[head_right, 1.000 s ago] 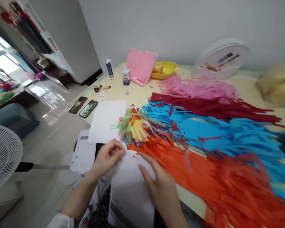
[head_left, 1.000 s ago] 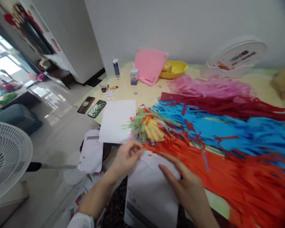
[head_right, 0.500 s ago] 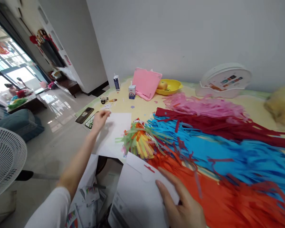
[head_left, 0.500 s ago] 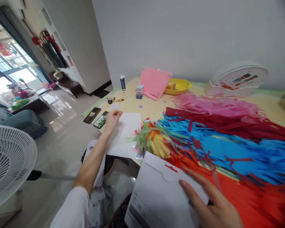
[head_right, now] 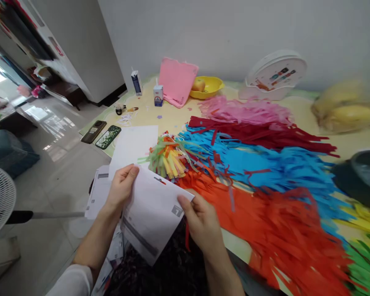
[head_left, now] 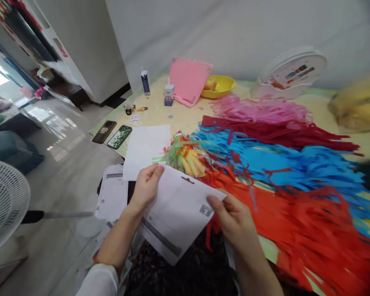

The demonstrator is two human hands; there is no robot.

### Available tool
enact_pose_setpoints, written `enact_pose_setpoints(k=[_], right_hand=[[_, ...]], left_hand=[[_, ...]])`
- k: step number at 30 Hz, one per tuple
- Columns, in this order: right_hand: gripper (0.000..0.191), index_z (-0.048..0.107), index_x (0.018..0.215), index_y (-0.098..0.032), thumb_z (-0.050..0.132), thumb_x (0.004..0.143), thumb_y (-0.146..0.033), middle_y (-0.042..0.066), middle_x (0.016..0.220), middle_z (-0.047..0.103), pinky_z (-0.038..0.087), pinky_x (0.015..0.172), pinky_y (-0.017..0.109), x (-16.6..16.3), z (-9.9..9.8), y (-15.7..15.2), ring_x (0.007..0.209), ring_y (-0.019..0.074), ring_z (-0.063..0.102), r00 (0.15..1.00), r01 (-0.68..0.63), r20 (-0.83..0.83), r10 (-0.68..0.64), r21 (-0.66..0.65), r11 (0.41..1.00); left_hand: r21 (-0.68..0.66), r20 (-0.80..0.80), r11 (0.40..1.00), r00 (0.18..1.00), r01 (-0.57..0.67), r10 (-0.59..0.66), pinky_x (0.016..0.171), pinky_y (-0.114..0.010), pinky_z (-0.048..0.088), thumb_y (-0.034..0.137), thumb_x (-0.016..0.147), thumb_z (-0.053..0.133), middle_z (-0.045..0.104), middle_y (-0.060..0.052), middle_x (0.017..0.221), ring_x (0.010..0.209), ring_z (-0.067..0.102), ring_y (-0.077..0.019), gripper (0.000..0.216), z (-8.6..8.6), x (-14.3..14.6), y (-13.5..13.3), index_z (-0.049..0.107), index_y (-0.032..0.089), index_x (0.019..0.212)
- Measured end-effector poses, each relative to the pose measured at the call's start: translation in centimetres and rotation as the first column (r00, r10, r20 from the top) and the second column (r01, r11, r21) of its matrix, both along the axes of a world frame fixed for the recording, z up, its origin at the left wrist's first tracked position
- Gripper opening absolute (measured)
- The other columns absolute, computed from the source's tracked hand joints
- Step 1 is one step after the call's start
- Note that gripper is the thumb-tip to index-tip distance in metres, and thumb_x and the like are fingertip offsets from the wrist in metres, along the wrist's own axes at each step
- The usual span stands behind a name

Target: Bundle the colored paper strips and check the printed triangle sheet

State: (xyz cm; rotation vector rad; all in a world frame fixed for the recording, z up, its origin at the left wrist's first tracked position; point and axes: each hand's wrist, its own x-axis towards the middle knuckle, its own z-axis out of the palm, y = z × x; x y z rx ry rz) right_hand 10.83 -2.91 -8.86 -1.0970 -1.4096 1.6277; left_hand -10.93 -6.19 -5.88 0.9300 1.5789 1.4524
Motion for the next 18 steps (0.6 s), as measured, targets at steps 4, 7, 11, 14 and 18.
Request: enact_pose_setpoints(k=[4, 7, 11, 14, 18], right_hand=[[0.039, 0.073, 0.096, -0.019, 0.063, 0.085, -0.054, 0.008, 0.087, 0.078, 0.058, 0.067, 0.034, -0.3, -1.6, -0.3, 0.076, 0.025, 0.073, 0.987, -0.016, -0.161, 0.004, -0.077, 0.997], [0.045, 0.066, 0.12, -0.022, 0.067, 0.083, -0.049, 0.01, 0.115, 0.073, 0.058, 0.081, 0.038, -0.3, -0.8, -0.2, 0.101, 0.0279, 0.07, 1.0, -0.02, 0.007, 0.019, 0.099, 0.995], [0.071, 0.048, 0.139, -0.025, 0.075, 0.074, -0.035, 0.011, 0.126, 0.067, 0.054, 0.091, 0.043, -1.4, 1.1, 0.4, 0.108, 0.0286, 0.066, 0.96, -0.171, 0.263, 0.094, 0.29, 0.941], [0.059, 0.049, 0.137, -0.022, 0.065, 0.08, -0.027, 0.01, 0.115, 0.071, 0.055, 0.084, 0.043, -2.8, 1.6, 0.9, 0.094, 0.027, 0.069, 0.907, -0.319, 0.365, 0.209, 0.273, 0.907], [0.051, 0.048, 0.135, -0.02, 0.059, 0.086, -0.032, 0.012, 0.12, 0.068, 0.053, 0.086, 0.041, -3.4, 1.1, 0.9, 0.101, 0.0275, 0.067, 0.952, -0.234, 0.253, 0.17, 0.247, 0.94]], left_hand=[[0.022, -0.16, 0.998, 0.986, 0.058, -0.054, 0.051, -0.022, 0.027, 0.053, 0.088, 0.052, 0.037, 0.005, 0.059, 0.055, 0.032, -0.0092, 0.044, 0.6, -0.2, 0.1, 0.044, 0.018, 0.063], [-0.004, -0.439, 0.994, 0.893, 0.106, -0.097, 0.053, -0.023, 0.028, 0.044, 0.092, 0.048, 0.034, 0.005, 0.056, 0.055, 0.034, -0.01, 0.044, 1.7, -0.3, 0.2, 0.038, 0.019, 0.058], [-0.189, -0.679, 0.946, 0.661, 0.265, -0.321, 0.058, -0.025, 0.034, 0.036, 0.097, 0.044, 0.051, 0.003, 0.058, 0.057, 0.047, -0.0127, 0.039, 2.6, 0.5, 0.5, 0.052, 0.018, 0.063], [-0.211, -0.781, 0.952, 0.548, 0.221, -0.301, 0.07, -0.027, 0.043, 0.038, 0.098, 0.045, 0.071, -0.003, 0.084, 0.076, 0.062, -0.0182, 0.029, 2.4, 1.2, 0.3, 0.066, 0.019, 0.093], [-0.08, -0.917, 0.995, 0.388, 0.061, -0.097, 0.098, -0.038, 0.04, 0.041, 0.098, 0.046, 0.071, -0.01, 0.115, 0.107, 0.062, -0.0248, 0.036, 1.4, 1.0, -1.1, 0.061, 0.017, 0.12]])
